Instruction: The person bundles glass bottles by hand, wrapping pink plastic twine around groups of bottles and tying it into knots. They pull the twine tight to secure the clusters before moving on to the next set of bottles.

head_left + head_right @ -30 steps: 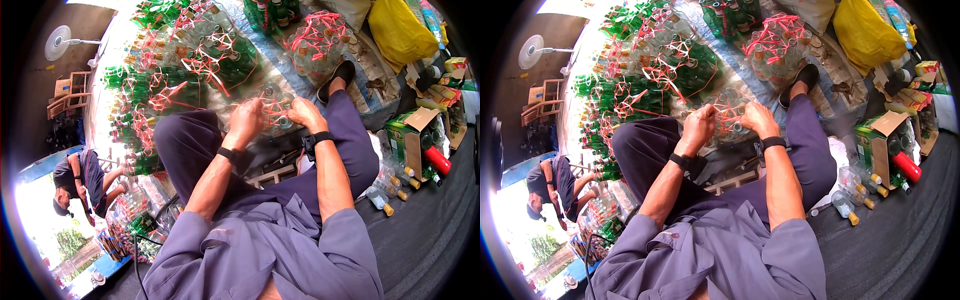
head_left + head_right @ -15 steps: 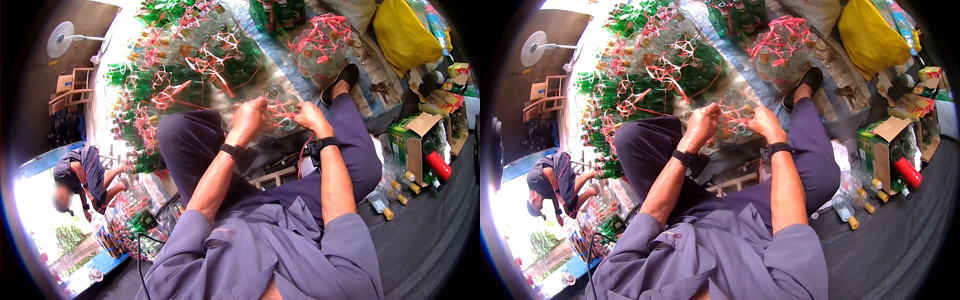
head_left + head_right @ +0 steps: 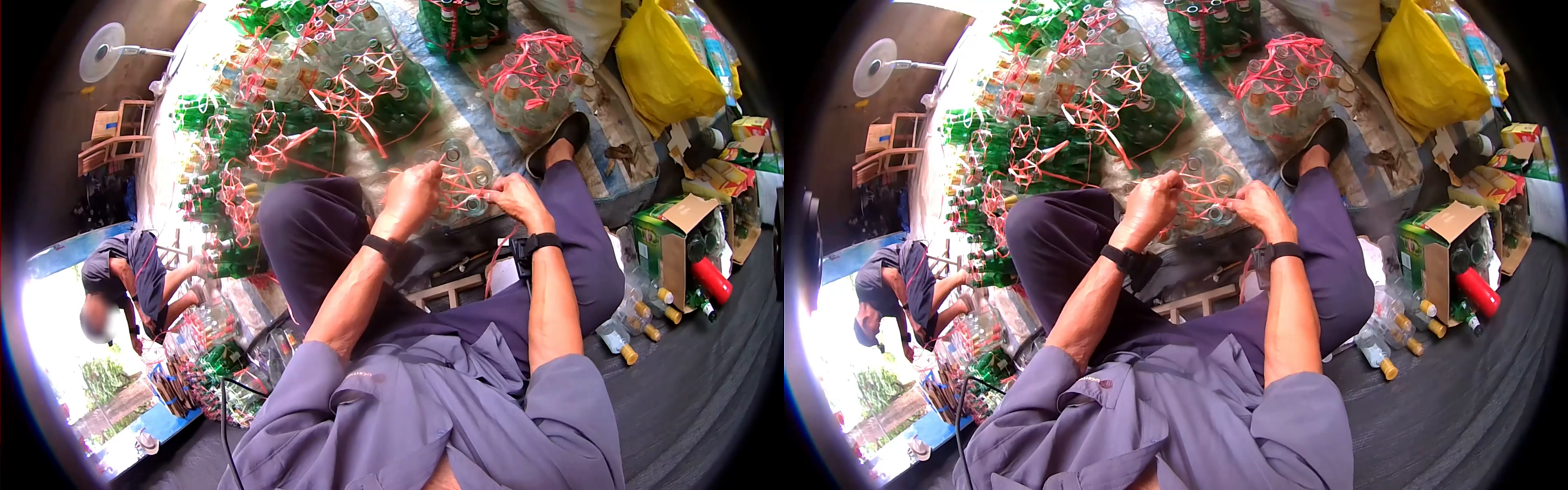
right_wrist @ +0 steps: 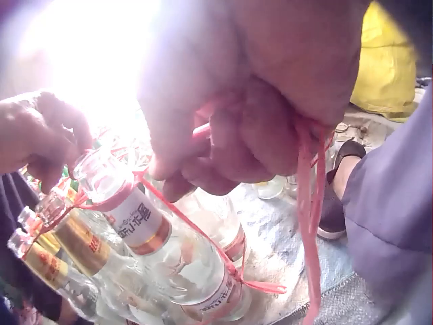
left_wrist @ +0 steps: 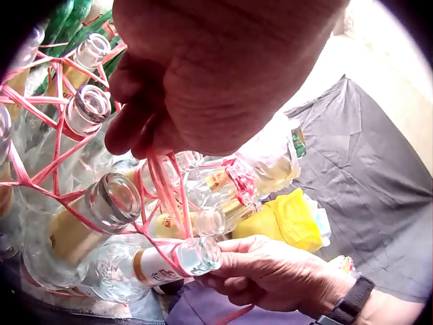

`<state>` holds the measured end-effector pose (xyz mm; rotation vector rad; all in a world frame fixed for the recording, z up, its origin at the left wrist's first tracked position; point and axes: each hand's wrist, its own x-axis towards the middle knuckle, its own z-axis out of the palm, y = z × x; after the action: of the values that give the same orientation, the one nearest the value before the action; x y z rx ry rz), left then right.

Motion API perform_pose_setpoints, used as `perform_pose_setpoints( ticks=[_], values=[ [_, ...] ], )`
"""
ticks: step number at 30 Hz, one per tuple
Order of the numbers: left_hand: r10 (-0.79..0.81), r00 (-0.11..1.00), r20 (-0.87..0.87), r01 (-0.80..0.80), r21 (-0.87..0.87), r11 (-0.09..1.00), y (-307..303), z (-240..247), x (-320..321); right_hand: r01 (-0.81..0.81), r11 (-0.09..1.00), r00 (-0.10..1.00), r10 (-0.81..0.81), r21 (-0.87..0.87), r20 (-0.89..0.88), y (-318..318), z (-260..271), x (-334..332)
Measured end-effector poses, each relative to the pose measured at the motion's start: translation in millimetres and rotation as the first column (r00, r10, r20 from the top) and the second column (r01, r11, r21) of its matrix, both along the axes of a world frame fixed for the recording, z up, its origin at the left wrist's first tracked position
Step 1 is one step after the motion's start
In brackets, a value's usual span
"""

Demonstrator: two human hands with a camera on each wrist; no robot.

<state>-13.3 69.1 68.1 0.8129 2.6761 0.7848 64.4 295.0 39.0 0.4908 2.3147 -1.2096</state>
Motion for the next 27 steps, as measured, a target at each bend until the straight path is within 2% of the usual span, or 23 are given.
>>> perform_pose_setpoints(
  ticks=[3, 5, 9, 12, 15, 17, 19, 23, 25, 27],
  values=[
    [-0.011, 0.998, -0.063, 0.009, -0.018, 1.0, 1.2, -0.6, -1.8, 0.006, 0.998, 0.999, -0.004, -0.061, 0.039, 1.2, 5.0, -1.4],
    [-0.012, 0.989, -0.147, -0.021, -0.221, 0.975, 3.3, 7.4, -3.0, 0.021, 0.996, 0.999, -0.017, -0.084, 0.05, 0.0, 4.9, -2.2],
    [-0.032, 0.979, -0.2, -0.005, -0.178, 0.984, 0.2, -10.1, -7.9, 0.036, 0.996, 0.999, -0.035, -0.076, 0.014, -3.1, -1.4, -6.1],
    [-0.026, 0.977, -0.21, -0.025, -0.235, 0.972, 5.2, -12.0, -7.1, 0.083, 0.996, 0.997, -0.083, -0.046, -0.006, -3.4, -7.8, -6.1],
    [0.006, 0.965, -0.262, -0.064, -0.213, 0.975, 3.8, -13.3, -4.8, 0.117, 0.993, 0.993, -0.117, 0.025, -0.024, -7.9, -16.9, -1.1],
    [0.009, 0.97, -0.242, -0.029, -0.08, 0.996, -2.3, -17.9, -2.1, 0.142, 0.988, 0.989, -0.139, 0.053, -0.052, -9.3, -25.2, -0.3],
    [0.007, 0.966, -0.259, -0.023, -0.055, 0.998, -4.8, -23.6, 0.4, 0.102, 0.984, 0.994, -0.095, 0.145, -0.051, -9.3, -27.2, -0.8],
    [-0.019, 0.977, -0.213, 0.011, -0.04, 0.999, -8.8, -19.5, 6.3, 0.144, 0.979, 0.988, -0.135, 0.146, -0.074, -7.0, -24.9, 2.7],
    [-0.025, 0.982, -0.186, 0.019, -0.037, 0.999, -12.5, -16.6, 8.2, 0.242, 0.954, 0.963, -0.214, 0.177, -0.161, -6.2, -14.1, 5.5],
    [-0.094, 0.982, -0.167, 0.096, 0.002, 0.995, -15.4, -10.7, 8.5, 0.251, 0.952, 0.959, -0.221, 0.173, -0.175, -4.5, -0.7, 4.1]
  ],
)
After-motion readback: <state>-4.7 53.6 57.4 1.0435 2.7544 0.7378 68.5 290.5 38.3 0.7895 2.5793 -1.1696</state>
